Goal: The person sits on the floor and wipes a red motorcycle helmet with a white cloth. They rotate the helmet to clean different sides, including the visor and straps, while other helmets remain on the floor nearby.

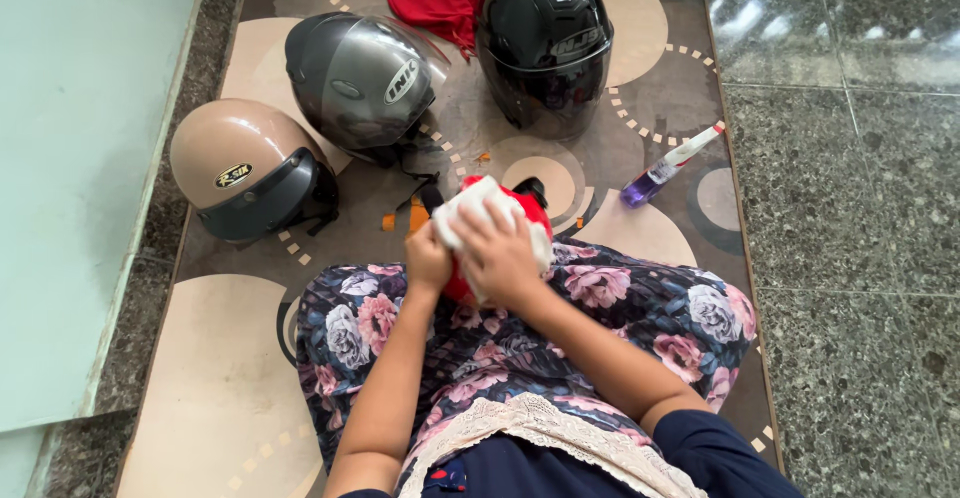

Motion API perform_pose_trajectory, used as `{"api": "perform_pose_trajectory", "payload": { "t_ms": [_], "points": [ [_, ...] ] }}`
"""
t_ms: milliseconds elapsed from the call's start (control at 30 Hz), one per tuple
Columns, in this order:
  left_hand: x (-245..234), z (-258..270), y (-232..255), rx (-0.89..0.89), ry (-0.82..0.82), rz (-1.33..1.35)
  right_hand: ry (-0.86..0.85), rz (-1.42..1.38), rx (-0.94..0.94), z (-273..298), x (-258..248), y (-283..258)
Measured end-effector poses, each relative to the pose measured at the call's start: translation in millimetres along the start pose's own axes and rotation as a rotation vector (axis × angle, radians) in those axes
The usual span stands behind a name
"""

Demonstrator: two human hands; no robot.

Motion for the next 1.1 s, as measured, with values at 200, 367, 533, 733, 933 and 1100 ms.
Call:
{"api": "perform_pose_trajectory", "payload": {
  "t_ms": [200, 367, 533, 733, 933, 1100],
  "points": [
    [10.3, -3.9, -22.1, -0.213, 0.015, 0.115, 0.064, 0.062, -0.196, 49.5, 1.8, -15.5],
    [6.3, 7.4, -8.9, -0.175, -0.028, 0.089, 0.043, 0.022, -0.162, 47.2, -7.0, 9.6],
    [2.3, 14.1, -0.1, -0.145, -0.023, 0.090, 0.086, -0.200, 0.096, 5.1, -15.7, 75.0],
    [0.9, 5.6, -7.9, -0.199, 0.047, -0.048, 0.095, -0.180, 0.088, -7.8, -14.4, 62.6],
    [9.9, -4.1, -46.9, -0.307, 0.029, 0.199, 0.072, 0.002, -0.221, 29.5, -2.2, -4.2],
    [10.8, 6.5, -67.0, -0.292, 0.026, 0.337, 0.130, -0.099, -0.194, 40.9, 2.9, 26.9]
  ]
}}
Point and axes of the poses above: each hand's wrist, its own z-axis away from the middle knuckle, its own x-axis out of the palm, y = z × x, the point moved 6 cm from there along -z, towards the middle knuckle, and after that the axes turned 15 degrees about -z, right-handed, at the moved point
